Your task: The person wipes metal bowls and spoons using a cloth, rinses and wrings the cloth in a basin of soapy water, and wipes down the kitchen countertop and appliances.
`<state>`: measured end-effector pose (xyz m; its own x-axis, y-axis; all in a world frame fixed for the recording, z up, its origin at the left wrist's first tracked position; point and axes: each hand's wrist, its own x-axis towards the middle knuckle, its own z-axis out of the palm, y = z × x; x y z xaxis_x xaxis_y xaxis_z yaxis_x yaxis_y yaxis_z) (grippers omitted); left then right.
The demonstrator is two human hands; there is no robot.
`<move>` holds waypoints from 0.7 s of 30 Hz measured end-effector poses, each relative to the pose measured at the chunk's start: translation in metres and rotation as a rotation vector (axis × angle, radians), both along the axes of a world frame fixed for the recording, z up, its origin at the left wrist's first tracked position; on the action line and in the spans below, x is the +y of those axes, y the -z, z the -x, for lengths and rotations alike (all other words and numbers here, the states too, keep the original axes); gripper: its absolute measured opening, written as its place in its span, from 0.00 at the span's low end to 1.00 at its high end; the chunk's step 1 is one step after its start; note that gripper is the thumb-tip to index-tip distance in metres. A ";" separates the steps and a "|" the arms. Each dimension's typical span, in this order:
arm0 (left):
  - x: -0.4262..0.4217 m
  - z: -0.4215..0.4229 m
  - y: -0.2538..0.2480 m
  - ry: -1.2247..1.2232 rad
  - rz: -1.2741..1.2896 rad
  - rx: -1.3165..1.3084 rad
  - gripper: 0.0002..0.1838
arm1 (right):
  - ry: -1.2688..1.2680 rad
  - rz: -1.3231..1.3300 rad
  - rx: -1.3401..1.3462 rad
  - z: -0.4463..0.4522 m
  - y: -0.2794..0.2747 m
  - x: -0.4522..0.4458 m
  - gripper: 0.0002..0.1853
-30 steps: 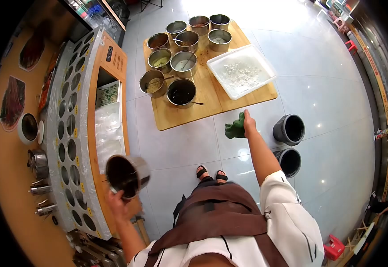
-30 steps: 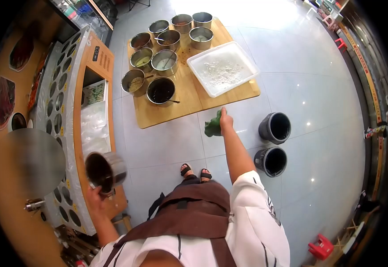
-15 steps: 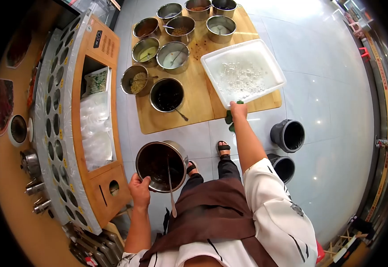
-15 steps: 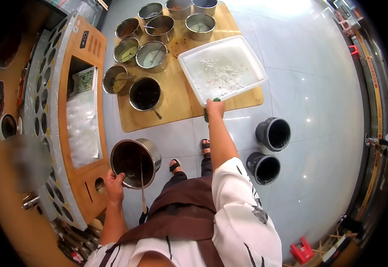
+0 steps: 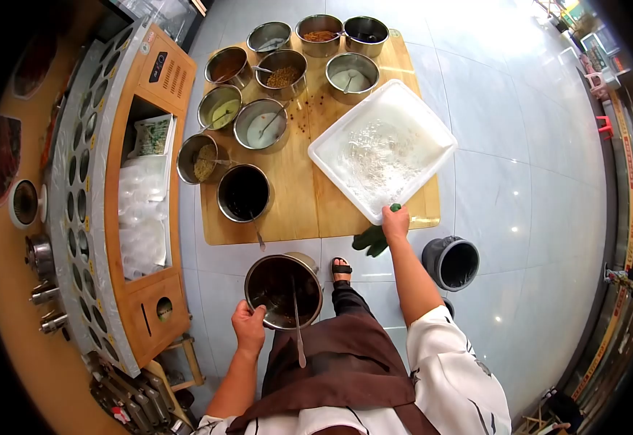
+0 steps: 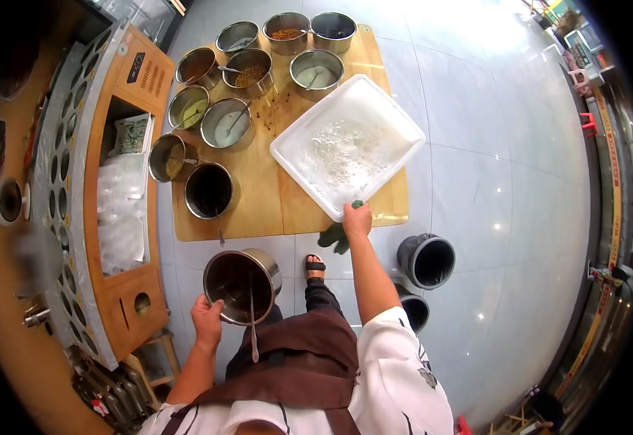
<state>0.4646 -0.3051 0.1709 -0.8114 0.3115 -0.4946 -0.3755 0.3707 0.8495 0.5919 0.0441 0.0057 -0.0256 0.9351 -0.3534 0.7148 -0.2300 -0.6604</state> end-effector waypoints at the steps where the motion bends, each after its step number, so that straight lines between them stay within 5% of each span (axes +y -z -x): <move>1: 0.005 -0.001 0.005 0.010 -0.001 0.026 0.08 | 0.000 0.001 0.004 -0.002 -0.002 0.008 0.21; 12: 0.041 0.001 0.013 0.032 0.014 -0.004 0.06 | -0.219 -0.023 -0.002 -0.031 0.018 0.095 0.22; 15: 0.047 0.008 0.033 0.102 0.098 0.168 0.04 | -0.290 -0.024 -0.011 -0.041 0.031 0.105 0.25; 19: 0.074 0.020 0.044 0.169 0.221 0.228 0.05 | -0.193 0.281 0.091 -0.057 0.009 0.101 0.27; 21: 0.078 0.024 0.072 0.123 0.178 0.164 0.09 | 0.063 0.521 0.348 -0.065 -0.033 0.079 0.26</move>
